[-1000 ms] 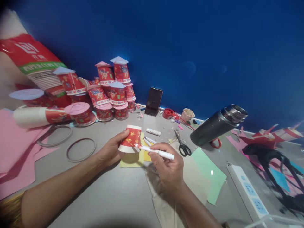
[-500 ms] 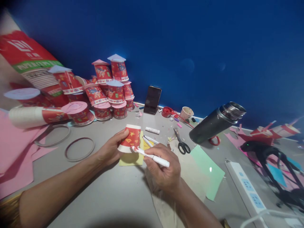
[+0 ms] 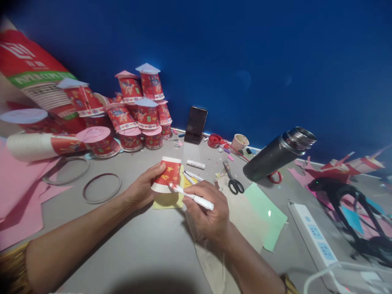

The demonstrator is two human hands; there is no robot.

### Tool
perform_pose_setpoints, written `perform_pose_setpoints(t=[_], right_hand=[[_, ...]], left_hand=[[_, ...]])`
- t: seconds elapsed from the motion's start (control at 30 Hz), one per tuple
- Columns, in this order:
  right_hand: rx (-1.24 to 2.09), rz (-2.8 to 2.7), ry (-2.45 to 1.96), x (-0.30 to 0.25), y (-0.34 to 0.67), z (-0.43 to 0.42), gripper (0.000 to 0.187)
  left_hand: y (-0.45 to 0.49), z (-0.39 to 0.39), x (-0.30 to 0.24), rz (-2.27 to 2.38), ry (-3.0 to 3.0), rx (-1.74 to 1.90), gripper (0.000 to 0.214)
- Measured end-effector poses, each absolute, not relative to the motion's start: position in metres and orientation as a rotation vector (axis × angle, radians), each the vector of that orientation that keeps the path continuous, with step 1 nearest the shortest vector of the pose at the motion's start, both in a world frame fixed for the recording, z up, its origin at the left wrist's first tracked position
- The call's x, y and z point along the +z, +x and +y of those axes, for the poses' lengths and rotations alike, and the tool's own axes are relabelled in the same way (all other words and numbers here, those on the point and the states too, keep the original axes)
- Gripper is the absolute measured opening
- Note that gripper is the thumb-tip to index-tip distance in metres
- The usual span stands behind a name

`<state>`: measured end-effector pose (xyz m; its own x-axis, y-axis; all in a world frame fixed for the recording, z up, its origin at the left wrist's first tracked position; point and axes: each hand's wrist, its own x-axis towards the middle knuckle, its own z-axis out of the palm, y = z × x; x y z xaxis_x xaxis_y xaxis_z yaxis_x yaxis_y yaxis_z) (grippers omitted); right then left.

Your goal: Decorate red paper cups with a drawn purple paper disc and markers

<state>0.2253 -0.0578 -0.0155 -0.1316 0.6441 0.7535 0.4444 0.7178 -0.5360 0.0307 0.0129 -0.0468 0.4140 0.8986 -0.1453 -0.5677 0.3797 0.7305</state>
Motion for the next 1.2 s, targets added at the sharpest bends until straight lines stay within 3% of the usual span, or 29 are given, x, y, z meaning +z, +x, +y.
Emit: perform_pose_setpoints(t=[0.67,1.2], right_hand=[[0.26,-1.806,-0.865,-0.0125,0.2242,-0.0595,0.012],[0.242,-1.761,-0.85,-0.0117,0.2201,-0.0597,0.013]], left_hand=[[0.0308,0.0134,-0.0483,0.616,0.61,1.002,0.042],[0.0309,0.0134,-0.0477,0.659,0.585,0.993,0.033]])
